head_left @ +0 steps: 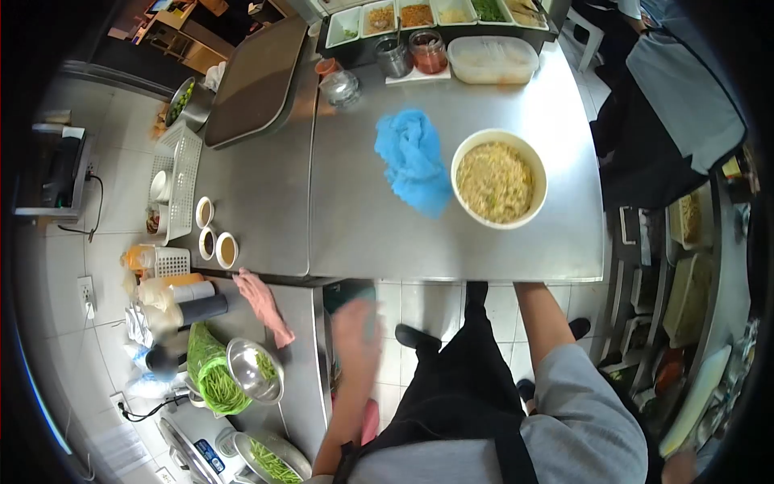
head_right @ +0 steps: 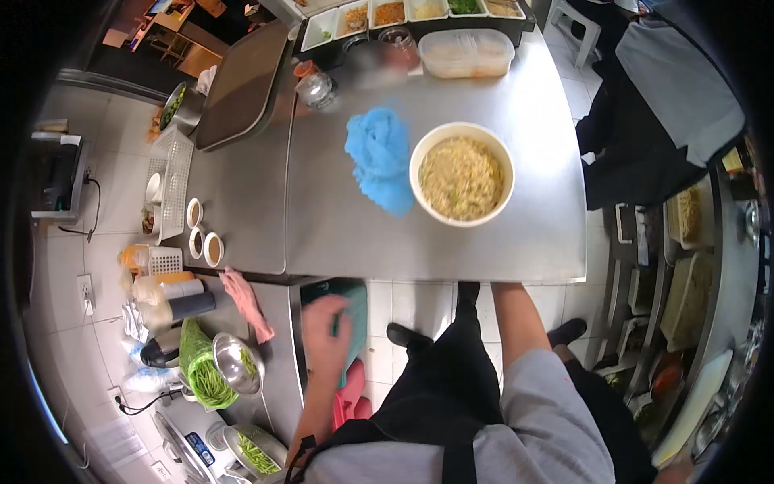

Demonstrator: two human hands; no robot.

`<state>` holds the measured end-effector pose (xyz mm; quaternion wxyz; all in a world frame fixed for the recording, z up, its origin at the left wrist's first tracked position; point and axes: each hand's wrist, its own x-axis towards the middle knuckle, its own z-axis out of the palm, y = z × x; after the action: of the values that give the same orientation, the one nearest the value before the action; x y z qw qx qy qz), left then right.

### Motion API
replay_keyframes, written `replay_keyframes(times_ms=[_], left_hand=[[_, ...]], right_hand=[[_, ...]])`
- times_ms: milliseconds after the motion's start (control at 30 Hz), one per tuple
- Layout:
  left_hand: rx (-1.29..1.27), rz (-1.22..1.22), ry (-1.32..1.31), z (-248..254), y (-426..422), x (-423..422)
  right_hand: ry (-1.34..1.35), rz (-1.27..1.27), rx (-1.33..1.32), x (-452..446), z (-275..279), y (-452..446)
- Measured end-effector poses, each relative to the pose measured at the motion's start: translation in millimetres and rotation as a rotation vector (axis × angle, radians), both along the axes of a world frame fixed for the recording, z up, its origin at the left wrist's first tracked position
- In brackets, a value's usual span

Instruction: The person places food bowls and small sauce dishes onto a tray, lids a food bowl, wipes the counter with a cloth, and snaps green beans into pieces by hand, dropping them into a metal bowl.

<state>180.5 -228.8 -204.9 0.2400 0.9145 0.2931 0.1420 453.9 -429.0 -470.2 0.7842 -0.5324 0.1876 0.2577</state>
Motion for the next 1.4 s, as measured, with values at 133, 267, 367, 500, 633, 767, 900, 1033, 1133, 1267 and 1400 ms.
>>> replay_keyframes(times_ms=[133, 267, 367, 500, 633, 767, 900, 1033, 1133, 1267, 1400], left_hand=[[-0.213, -0.235, 0.271, -70.0, -50.1, 70.6], [-0.233, -0.280, 0.429, -151.7, -55.5, 115.9], [-0.232, -0.251, 0.361, -171.4, -53.9, 144.9], [-0.246, -0.186, 0.147, -171.3, -61.1, 149.6], [-0.282, -0.249, 0.278, -156.5, -64.2, 133.5], [-0.332, -0.260, 0.339, -149.9, -63.3, 79.2], [-0.954, -0.072, 0.304, -124.6, -56.1, 23.8], [-1.219, -0.195, 0.384, -90.0, -19.2, -31.9], [-1.055, -0.252, 0.417, -78.2, 11.4, -43.6], [-0.729, -0.438, 0.412, -47.4, 39.6, -16.5], [-0.680, -0.502, 0.235, -13.2, 44.1, 10.6]], right_hand=[[0.044, -0.018, 0.102, 6.8, 3.7, -9.8], [0.065, -0.025, 0.171, 13.1, 5.6, -11.4], [0.083, -0.028, 0.220, 5.8, 8.6, -10.0], [0.094, -0.042, 0.290, -12.2, 15.5, -5.3], [0.081, -0.067, 0.360, -34.9, 24.3, -0.9], [0.162, -0.022, 0.321, -53.4, 39.6, -7.0], [0.797, 0.354, 0.312, -105.0, 87.7, -72.5], [0.546, 0.524, 0.051, -112.5, 284.6, -56.5], [-0.102, 0.346, -0.052, -81.6, 330.1, -59.2], [-0.817, 0.149, -0.381, -24.5, 359.5, -3.5], [-1.345, 0.230, -0.851, 6.1, 323.5, 39.2]])
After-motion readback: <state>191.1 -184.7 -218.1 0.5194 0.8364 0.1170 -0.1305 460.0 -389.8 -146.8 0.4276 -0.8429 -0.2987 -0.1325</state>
